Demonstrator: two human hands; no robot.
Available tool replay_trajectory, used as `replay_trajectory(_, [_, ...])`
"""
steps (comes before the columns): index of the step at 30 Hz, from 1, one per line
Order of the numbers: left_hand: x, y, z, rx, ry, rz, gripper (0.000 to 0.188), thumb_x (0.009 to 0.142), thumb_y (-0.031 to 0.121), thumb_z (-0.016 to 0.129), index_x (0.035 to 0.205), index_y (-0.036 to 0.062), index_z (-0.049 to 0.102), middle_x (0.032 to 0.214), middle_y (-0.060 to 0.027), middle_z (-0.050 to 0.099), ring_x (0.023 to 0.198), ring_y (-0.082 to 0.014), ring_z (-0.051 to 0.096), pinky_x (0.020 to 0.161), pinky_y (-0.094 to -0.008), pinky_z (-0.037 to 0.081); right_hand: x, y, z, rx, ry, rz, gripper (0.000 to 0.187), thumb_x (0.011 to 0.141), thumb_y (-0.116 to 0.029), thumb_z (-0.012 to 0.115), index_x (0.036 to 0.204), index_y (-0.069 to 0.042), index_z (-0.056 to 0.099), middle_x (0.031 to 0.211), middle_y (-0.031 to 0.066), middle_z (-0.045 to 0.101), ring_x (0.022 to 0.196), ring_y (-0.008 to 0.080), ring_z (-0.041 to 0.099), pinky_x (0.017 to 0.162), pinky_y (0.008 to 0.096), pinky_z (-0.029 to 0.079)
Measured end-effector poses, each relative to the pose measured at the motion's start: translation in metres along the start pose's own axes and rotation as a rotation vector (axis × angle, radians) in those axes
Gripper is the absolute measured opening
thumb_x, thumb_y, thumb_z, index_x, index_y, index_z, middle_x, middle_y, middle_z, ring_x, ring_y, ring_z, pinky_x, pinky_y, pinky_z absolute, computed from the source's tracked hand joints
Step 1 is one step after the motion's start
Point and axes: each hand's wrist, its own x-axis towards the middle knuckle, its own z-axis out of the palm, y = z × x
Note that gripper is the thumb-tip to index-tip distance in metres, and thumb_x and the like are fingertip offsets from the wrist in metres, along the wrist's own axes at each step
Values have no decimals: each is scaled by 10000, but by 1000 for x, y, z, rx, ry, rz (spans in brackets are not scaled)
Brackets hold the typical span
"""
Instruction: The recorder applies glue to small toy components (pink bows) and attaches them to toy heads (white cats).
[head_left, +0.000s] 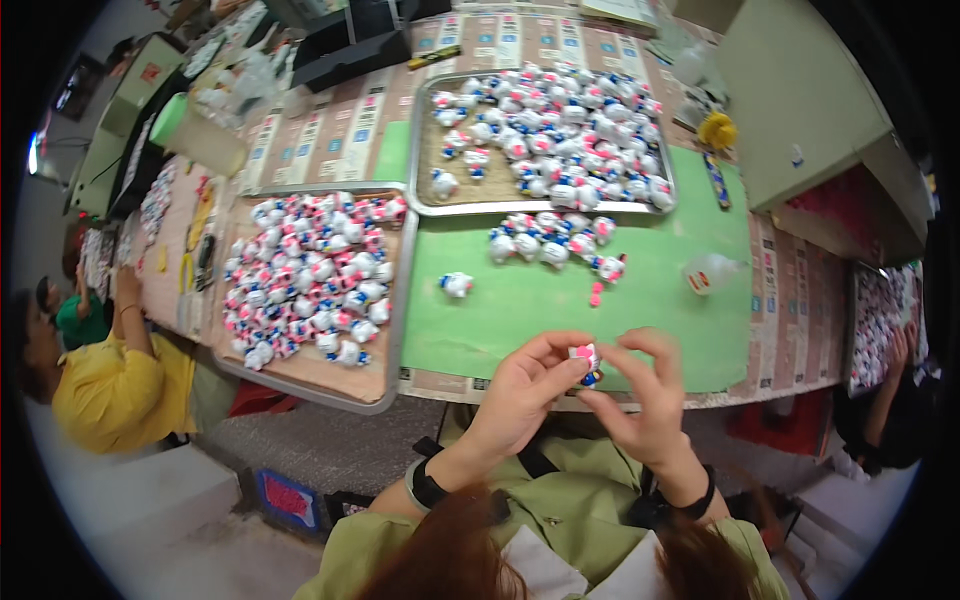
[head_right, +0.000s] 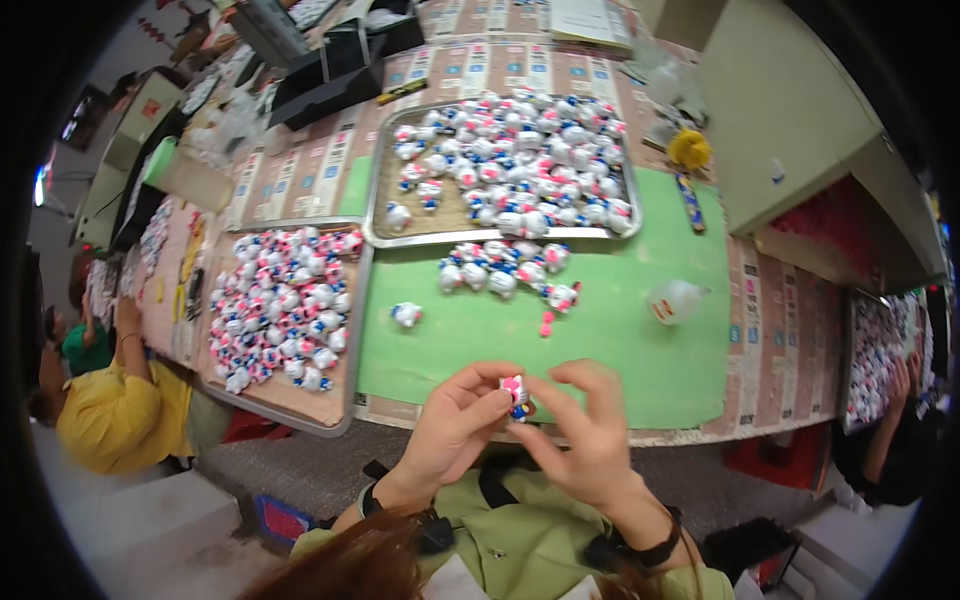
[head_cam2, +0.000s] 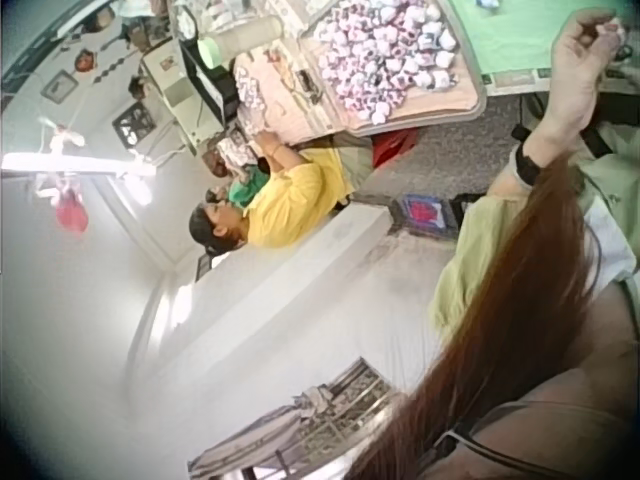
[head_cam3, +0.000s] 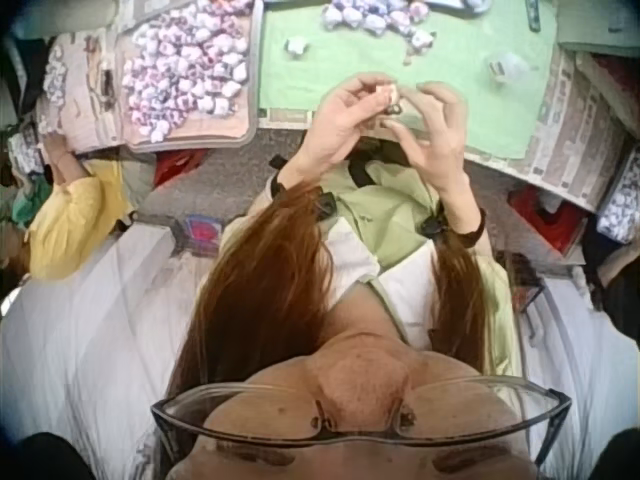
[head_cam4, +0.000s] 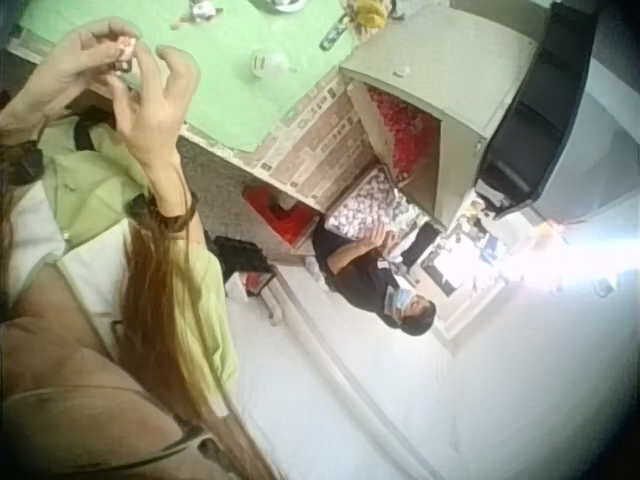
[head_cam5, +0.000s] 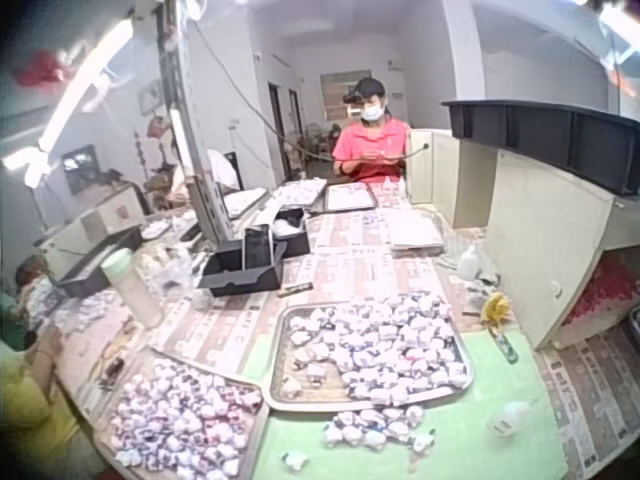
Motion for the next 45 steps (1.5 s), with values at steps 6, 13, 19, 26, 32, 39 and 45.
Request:
replay_trajectory(6, [-7,90,-85,1035,800,814,171,724,35,604,875,28,524,810,-45,539,752,-119,509,696,-248,404,-18,31,-29,-107,209,124,423,637,-19,642,1032,9,494,993,142,465,908,268,463,751,342,395])
replay_trajectory(13, [-3,89,-72,1699,713,886,302,713,25,575,1012,53,545,1014,-140,518,990,-264,463,862,-361,345,-13,78,-46,-22,619,362,571,701,-47,609,1200,-12,334,1162,131,370,1053,212,382,866,341,319])
replay_trajectory(19, [10,62,-49,1692,417,609,261,762,-6,506,1019,31,530,1048,-124,530,922,-240,523,808,-319,403,9,111,-46,102,346,491,566,724,-66,600,1213,-8,319,1135,115,424,1029,198,428,875,322,322])
replay_trajectory(26, [-2,40,-12,179,100,98,271,851,32,422,1117,-17,409,1055,-144,519,856,-177,549,732,-258,436,6,120,-46,408,306,597,324,773,-66,542,1070,26,447,929,73,550,868,156,538,774,255,406])
replay_trajectory(32, [5,15,2,217,66,140,352,803,6,487,1143,-10,397,1132,-139,472,856,-187,560,733,-263,441,0,32,-38,938,201,760,335,730,-58,589,1031,12,460,904,91,541,770,122,524,721,251,415])
replay_trajectory(39, [5,10,12,237,70,143,388,773,-58,503,1140,-37,381,1094,-139,495,901,-183,557,787,-255,453,-12,9,-29,601,287,262,397,614,-64,723,918,-18,472,872,104,496,751,160,512,642,247,418])
replay_trajectory(45, [3,7,11,255,69,162,375,769,-63,506,1127,-38,397,1060,-117,505,896,-153,547,791,-252,454,-16,6,-31,462,241,176,452,597,-150,763,926,-17,483,824,95,506,704,151,506,615,249,415])
